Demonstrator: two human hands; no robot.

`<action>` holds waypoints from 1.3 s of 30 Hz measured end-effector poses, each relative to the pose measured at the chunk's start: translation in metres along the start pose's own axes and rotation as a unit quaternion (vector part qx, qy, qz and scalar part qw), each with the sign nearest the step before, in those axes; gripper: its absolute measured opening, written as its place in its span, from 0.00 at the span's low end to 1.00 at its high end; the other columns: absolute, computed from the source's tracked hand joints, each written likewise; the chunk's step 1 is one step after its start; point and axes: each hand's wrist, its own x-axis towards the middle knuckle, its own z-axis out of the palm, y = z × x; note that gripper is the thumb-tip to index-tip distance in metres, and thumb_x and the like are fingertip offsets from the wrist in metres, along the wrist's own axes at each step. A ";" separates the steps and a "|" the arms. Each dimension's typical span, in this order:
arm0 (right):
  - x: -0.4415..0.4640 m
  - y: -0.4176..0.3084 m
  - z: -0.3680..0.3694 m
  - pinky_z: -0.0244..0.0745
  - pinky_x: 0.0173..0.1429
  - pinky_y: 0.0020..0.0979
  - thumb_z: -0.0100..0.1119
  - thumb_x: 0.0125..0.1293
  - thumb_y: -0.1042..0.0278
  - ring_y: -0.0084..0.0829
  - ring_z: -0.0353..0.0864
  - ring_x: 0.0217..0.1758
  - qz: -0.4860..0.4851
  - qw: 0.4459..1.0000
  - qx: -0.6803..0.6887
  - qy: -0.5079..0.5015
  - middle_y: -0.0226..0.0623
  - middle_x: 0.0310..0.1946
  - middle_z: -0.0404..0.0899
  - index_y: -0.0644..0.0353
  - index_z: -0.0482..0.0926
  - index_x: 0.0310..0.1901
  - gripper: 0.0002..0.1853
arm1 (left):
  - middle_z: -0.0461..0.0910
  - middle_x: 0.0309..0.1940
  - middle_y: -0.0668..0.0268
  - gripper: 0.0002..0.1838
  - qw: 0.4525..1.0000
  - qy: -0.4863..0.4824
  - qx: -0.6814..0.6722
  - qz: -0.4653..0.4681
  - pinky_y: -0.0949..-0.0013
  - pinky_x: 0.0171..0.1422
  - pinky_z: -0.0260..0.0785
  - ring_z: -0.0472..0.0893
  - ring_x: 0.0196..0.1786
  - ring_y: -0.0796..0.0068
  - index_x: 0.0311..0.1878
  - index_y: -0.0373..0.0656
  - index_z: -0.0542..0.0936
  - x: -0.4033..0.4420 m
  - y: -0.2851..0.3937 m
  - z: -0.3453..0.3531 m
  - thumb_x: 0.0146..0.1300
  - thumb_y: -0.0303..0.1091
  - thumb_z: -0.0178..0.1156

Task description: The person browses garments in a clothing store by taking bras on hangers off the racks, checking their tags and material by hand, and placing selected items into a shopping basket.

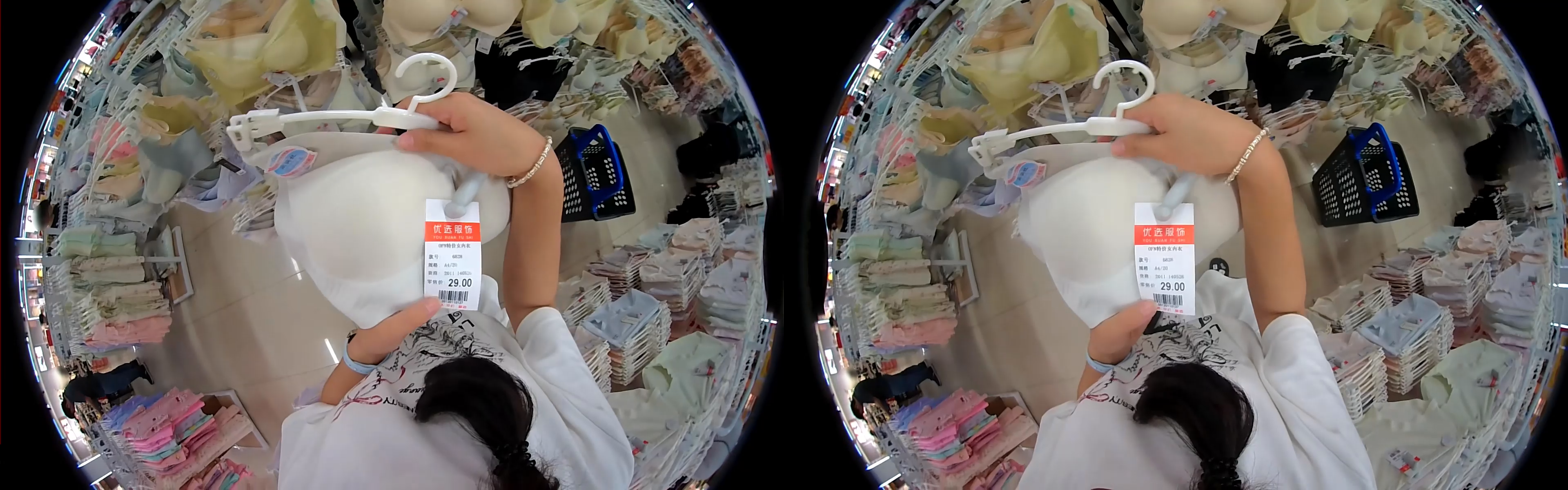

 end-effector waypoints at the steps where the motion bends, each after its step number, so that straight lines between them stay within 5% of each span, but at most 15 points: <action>1: -0.001 0.002 0.001 0.58 0.24 0.19 0.53 0.55 0.63 0.15 0.61 0.20 -0.001 1.000 0.001 -0.002 0.25 0.16 0.68 0.64 0.75 0.35 0.12 | 0.69 0.46 0.63 0.20 1.000 0.008 0.002 -0.023 0.73 0.53 0.60 0.69 0.49 0.74 0.51 0.34 0.65 -0.002 -0.002 -0.001 0.52 0.26 0.53; 3: -0.004 0.005 0.000 0.63 0.27 0.25 0.48 0.57 0.58 0.25 0.67 0.20 0.045 0.998 0.040 0.016 0.37 0.17 0.70 0.67 0.72 0.27 0.16 | 0.68 0.48 0.62 0.19 0.999 0.016 0.005 -0.041 0.72 0.54 0.59 0.68 0.50 0.74 0.51 0.34 0.65 -0.005 -0.008 -0.009 0.54 0.26 0.51; 6: -0.009 0.013 0.000 0.63 0.26 0.26 0.46 0.58 0.55 0.26 0.66 0.19 0.117 0.993 0.013 0.015 0.37 0.17 0.71 0.67 0.71 0.26 0.19 | 0.67 0.49 0.56 0.20 0.985 0.030 0.162 0.060 0.66 0.59 0.53 0.64 0.55 0.67 0.51 0.28 0.62 -0.003 -0.015 -0.018 0.57 0.29 0.41; 8: -0.012 0.019 0.001 0.64 0.27 0.27 0.46 0.57 0.53 0.27 0.67 0.19 0.146 0.989 -0.032 0.011 0.38 0.18 0.72 0.66 0.72 0.26 0.20 | 0.66 0.50 0.55 0.20 0.962 -0.068 -0.241 0.110 0.65 0.59 0.53 0.64 0.55 0.66 0.50 0.26 0.62 0.008 -0.004 -0.009 0.58 0.31 0.39; 11: -0.018 0.047 0.009 0.66 0.30 0.27 0.51 0.55 0.56 0.27 0.71 0.24 0.213 0.958 -0.112 0.159 0.41 0.25 0.72 0.67 0.68 0.37 0.19 | 0.66 0.50 0.55 0.19 0.955 -0.057 -0.263 0.122 0.64 0.59 0.53 0.65 0.54 0.66 0.50 0.27 0.62 0.009 -0.001 -0.015 0.58 0.31 0.38; 14: -0.031 0.031 0.014 0.68 0.30 0.26 0.55 0.53 0.65 0.25 0.71 0.31 0.137 0.943 0.021 0.302 0.40 0.40 0.67 0.67 0.63 0.42 0.19 | 0.67 0.49 0.55 0.19 0.964 -0.046 -0.225 0.134 0.64 0.59 0.54 0.65 0.54 0.66 0.50 0.27 0.62 0.009 0.007 -0.011 0.59 0.31 0.37; 16: -0.045 0.008 0.017 0.68 0.34 0.23 0.56 0.51 0.71 0.23 0.68 0.39 0.125 0.942 0.126 0.284 0.36 0.48 0.58 0.64 0.62 0.44 0.20 | 0.67 0.49 0.55 0.19 0.979 -0.005 -0.169 0.113 0.63 0.58 0.54 0.66 0.54 0.66 0.50 0.27 0.63 0.008 0.012 -0.004 0.59 0.31 0.37; 18: -0.055 0.006 0.020 0.67 0.40 0.22 0.55 0.51 0.71 0.21 0.65 0.44 -0.079 0.936 0.287 0.186 0.35 0.48 0.58 0.62 0.64 0.43 0.17 | 0.67 0.49 0.55 0.19 0.989 0.037 -0.113 0.087 0.63 0.58 0.55 0.66 0.54 0.66 0.49 0.27 0.63 0.007 0.009 -0.006 0.59 0.31 0.36; 21: -0.063 -0.002 0.023 0.62 0.48 0.26 0.57 0.50 0.68 0.28 0.63 0.47 -0.068 0.982 0.131 0.122 0.37 0.47 0.63 0.60 0.72 0.31 0.08 | 0.65 0.51 0.56 0.19 0.994 0.040 0.025 0.096 0.62 0.59 0.54 0.64 0.55 0.66 0.52 0.29 0.61 0.012 0.006 -0.006 0.58 0.29 0.37; 23: -0.062 -0.010 0.032 0.58 0.51 0.29 0.58 0.48 0.66 0.34 0.64 0.47 -0.010 0.987 0.072 0.143 0.40 0.44 0.67 0.60 0.73 0.22 0.07 | 0.62 0.52 0.61 0.21 0.960 0.026 -0.132 0.246 0.62 0.58 0.57 0.63 0.56 0.67 0.56 0.39 0.57 0.017 0.008 0.005 0.57 0.20 0.41; 30: -0.060 -0.017 0.038 0.61 0.49 0.29 0.64 0.41 0.69 0.34 0.65 0.46 -0.025 0.984 0.017 0.175 0.41 0.45 0.66 0.60 0.68 0.26 0.14 | 0.62 0.52 0.61 0.23 0.964 0.066 -0.184 0.178 0.60 0.57 0.58 0.64 0.55 0.64 0.57 0.40 0.56 0.018 0.005 0.005 0.56 0.20 0.43; 33: -0.060 -0.014 0.040 0.64 0.46 0.29 0.67 0.37 0.72 0.32 0.66 0.47 0.022 0.975 0.096 0.200 0.40 0.47 0.64 0.60 0.65 0.28 0.19 | 0.61 0.53 0.58 0.25 0.976 0.061 -0.087 0.189 0.62 0.56 0.59 0.64 0.55 0.64 0.57 0.37 0.55 0.012 0.007 -0.003 0.54 0.26 0.45; 34: -0.061 -0.001 0.040 0.65 0.43 0.27 0.67 0.36 0.74 0.30 0.67 0.46 -0.028 0.966 0.144 0.213 0.40 0.48 0.64 0.59 0.65 0.30 0.20 | 0.64 0.51 0.58 0.24 0.969 0.015 0.137 0.206 0.62 0.56 0.59 0.64 0.55 0.63 0.56 0.38 0.57 0.009 0.005 -0.017 0.55 0.26 0.47; 36: -0.059 0.006 0.035 0.66 0.41 0.25 0.67 0.36 0.76 0.29 0.68 0.45 -0.091 0.952 0.187 0.223 0.40 0.49 0.63 0.59 0.64 0.31 0.21 | 0.67 0.48 0.56 0.24 0.800 -0.071 0.522 0.288 0.63 0.56 0.59 0.65 0.54 0.62 0.55 0.38 0.60 0.007 0.015 -0.028 0.56 0.34 0.50; 39: -0.061 0.009 0.030 0.67 0.37 0.17 0.61 0.42 0.82 0.25 0.72 0.38 -0.112 0.838 0.409 0.343 0.44 0.48 0.64 0.57 0.61 0.34 0.20 | 0.67 0.48 0.56 0.24 0.737 -0.092 0.579 0.337 0.63 0.56 0.59 0.65 0.54 0.62 0.55 0.37 0.60 0.011 0.028 -0.039 0.56 0.35 0.50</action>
